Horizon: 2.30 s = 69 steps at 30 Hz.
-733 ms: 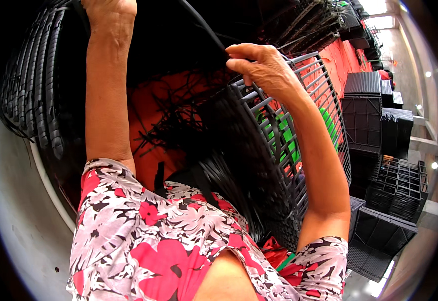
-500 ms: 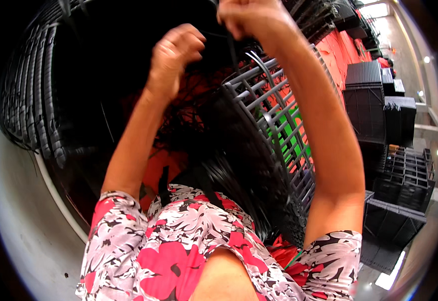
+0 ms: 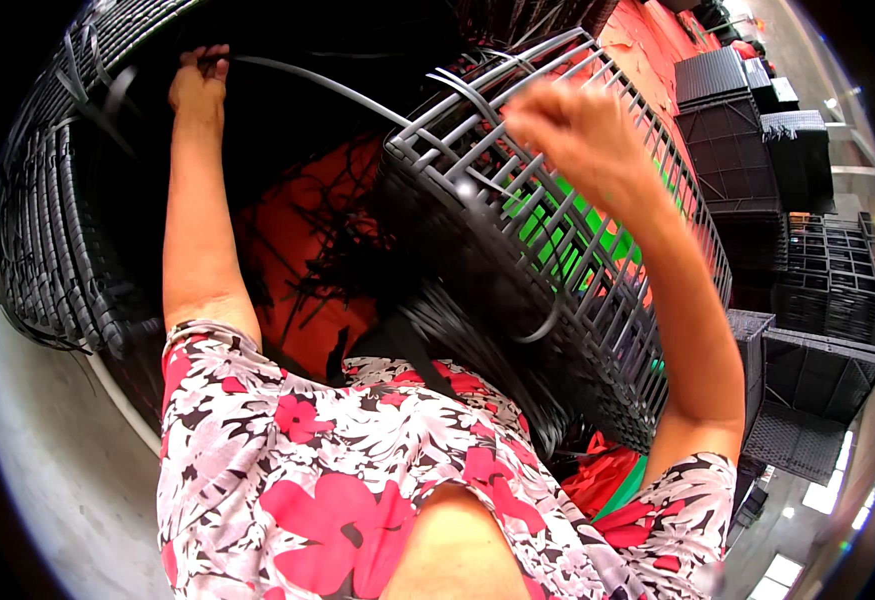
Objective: The person weaves black plastic strips through the frame of a wicker furniture piece, pulling the strips tight and securing them by hand while rotating the object to reach different sections.
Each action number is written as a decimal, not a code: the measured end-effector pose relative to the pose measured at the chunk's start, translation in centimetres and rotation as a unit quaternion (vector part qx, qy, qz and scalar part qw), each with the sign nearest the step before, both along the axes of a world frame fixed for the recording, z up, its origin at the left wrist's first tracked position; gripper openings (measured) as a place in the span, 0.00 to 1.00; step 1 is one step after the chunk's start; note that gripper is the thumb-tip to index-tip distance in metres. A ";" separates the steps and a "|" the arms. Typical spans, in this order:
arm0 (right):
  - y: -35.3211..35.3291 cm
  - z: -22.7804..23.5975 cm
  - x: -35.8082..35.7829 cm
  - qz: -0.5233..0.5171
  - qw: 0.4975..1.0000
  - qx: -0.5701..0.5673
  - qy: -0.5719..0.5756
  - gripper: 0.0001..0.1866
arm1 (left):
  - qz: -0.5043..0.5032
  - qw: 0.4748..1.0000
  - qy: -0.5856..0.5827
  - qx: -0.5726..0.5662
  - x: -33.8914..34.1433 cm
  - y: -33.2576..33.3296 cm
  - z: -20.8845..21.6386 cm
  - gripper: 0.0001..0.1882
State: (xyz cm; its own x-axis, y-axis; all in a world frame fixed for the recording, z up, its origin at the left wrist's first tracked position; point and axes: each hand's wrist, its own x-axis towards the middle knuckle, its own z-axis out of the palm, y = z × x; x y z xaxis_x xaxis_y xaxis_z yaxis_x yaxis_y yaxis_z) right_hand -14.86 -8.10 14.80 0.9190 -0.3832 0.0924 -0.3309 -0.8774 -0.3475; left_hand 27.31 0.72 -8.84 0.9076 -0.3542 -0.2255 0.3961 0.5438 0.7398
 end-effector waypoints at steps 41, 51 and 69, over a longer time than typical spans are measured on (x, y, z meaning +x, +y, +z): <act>3.0 -8.0 -5.7 -0.265 0.921 0.140 -0.248 0.06 | 0.002 0.983 0.161 -0.086 -9.8 1.3 -2.5 0.27; 2.9 -7.9 -2.4 -0.171 0.978 0.029 -0.119 0.11 | -0.434 0.894 0.108 0.030 -25.0 -1.2 5.5 0.34; 3.1 -9.7 -0.6 -0.155 0.975 0.001 -0.162 0.04 | -0.243 0.969 -0.042 0.004 -25.1 -0.9 10.2 0.05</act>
State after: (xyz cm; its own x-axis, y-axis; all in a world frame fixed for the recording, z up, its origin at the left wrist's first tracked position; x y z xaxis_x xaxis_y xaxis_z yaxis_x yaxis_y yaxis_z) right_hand -15.42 -5.01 5.14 0.6821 -0.6378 0.3575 -0.4521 -0.7522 -0.4794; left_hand 2.22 -0.18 1.32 0.6498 -0.7426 -0.1619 0.5416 0.3030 0.7841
